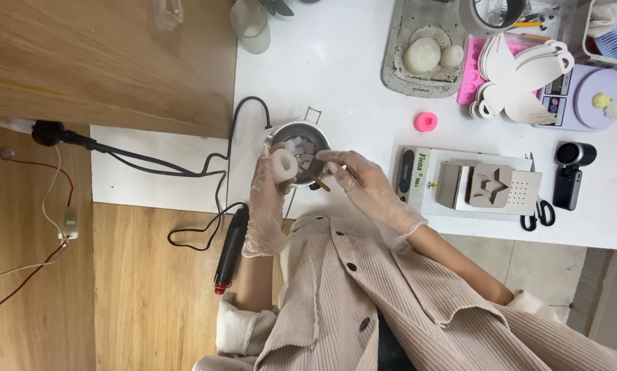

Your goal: Preparing and melting wax, selecting silicone molds, and organizing supplies for candle making.

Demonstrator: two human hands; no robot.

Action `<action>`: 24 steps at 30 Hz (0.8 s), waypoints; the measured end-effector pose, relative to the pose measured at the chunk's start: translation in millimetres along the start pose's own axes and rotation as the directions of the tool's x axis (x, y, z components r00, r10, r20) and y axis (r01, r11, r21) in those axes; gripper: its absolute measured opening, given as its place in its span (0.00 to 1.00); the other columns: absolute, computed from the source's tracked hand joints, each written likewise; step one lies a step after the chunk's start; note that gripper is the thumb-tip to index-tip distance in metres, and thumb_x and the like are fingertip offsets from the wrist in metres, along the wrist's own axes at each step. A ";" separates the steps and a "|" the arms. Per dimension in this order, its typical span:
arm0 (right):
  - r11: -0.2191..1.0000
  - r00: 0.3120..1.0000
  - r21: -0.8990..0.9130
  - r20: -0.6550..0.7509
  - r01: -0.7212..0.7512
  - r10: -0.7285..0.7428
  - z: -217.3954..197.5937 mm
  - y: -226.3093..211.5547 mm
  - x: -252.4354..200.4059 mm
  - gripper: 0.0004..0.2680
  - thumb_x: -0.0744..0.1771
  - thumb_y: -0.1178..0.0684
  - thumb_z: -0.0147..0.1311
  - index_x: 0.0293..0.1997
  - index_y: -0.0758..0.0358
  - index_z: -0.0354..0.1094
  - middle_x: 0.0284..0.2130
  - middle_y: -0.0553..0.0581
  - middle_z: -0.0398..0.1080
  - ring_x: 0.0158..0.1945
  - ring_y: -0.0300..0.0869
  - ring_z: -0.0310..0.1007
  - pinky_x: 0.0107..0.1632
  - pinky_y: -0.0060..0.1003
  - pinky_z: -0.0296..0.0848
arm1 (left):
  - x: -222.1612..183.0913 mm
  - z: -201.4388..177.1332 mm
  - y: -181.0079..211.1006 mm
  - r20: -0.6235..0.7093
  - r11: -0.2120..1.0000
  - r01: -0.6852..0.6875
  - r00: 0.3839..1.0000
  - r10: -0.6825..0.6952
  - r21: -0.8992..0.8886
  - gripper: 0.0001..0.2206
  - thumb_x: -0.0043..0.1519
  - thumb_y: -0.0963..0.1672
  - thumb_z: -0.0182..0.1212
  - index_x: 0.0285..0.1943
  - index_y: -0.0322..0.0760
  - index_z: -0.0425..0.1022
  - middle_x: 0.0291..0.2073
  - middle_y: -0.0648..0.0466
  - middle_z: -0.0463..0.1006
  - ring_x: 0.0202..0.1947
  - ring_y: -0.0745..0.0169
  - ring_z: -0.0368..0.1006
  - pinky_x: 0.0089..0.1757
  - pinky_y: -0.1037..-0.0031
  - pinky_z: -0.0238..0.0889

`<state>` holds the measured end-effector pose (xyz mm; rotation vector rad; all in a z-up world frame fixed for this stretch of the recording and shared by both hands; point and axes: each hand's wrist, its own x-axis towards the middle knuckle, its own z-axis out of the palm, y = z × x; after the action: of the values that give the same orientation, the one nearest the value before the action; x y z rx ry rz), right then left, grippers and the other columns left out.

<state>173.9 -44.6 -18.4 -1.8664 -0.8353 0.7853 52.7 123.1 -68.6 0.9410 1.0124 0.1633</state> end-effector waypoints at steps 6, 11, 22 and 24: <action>0.981 0.981 -0.031 0.037 0.191 -0.189 9.0 -22.4 -0.4 0.12 0.71 0.48 0.50 0.60 0.56 0.73 0.36 0.56 0.74 0.38 0.41 0.73 0.44 0.37 0.74 | -3.4 5.4 4.4 -0.027 0.996 0.089 0.996 -0.088 0.030 0.23 0.70 0.54 0.38 0.65 0.43 0.71 0.48 0.54 0.77 0.40 0.72 0.72 0.38 0.82 0.71; 0.972 0.975 -0.078 0.046 0.222 -0.219 23.7 -21.4 -2.0 0.11 0.70 0.51 0.52 0.59 0.55 0.73 0.37 0.56 0.74 0.38 0.41 0.74 0.42 0.38 0.74 | -2.1 11.7 5.1 -0.042 0.982 0.174 0.984 -0.171 0.077 0.25 0.70 0.56 0.38 0.68 0.43 0.66 0.48 0.52 0.76 0.39 0.70 0.72 0.38 0.80 0.70; 0.994 0.997 0.073 0.005 0.081 -0.081 34.2 -4.8 -8.3 0.16 0.71 0.48 0.48 0.67 0.56 0.66 0.37 0.53 0.66 0.37 0.39 0.70 0.42 0.36 0.74 | -5.5 21.3 -6.8 0.082 0.998 0.060 0.995 -0.062 0.017 0.29 0.67 0.59 0.36 0.68 0.40 0.62 0.44 0.55 0.75 0.38 0.71 0.74 0.37 0.80 0.71; 0.999 0.999 0.004 0.011 0.042 -0.042 36.9 -1.2 -8.2 0.17 0.71 0.48 0.49 0.69 0.56 0.66 0.32 0.55 0.64 0.35 0.40 0.66 0.42 0.37 0.71 | 7.8 18.9 -18.6 0.012 0.995 0.067 0.998 -0.068 0.069 0.30 0.67 0.60 0.38 0.66 0.38 0.65 0.38 0.55 0.74 0.34 0.70 0.69 0.33 0.78 0.65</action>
<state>139.7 -33.2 -29.8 -1.8364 -0.8766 0.7716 66.4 104.5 -83.8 0.9673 1.0403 0.0654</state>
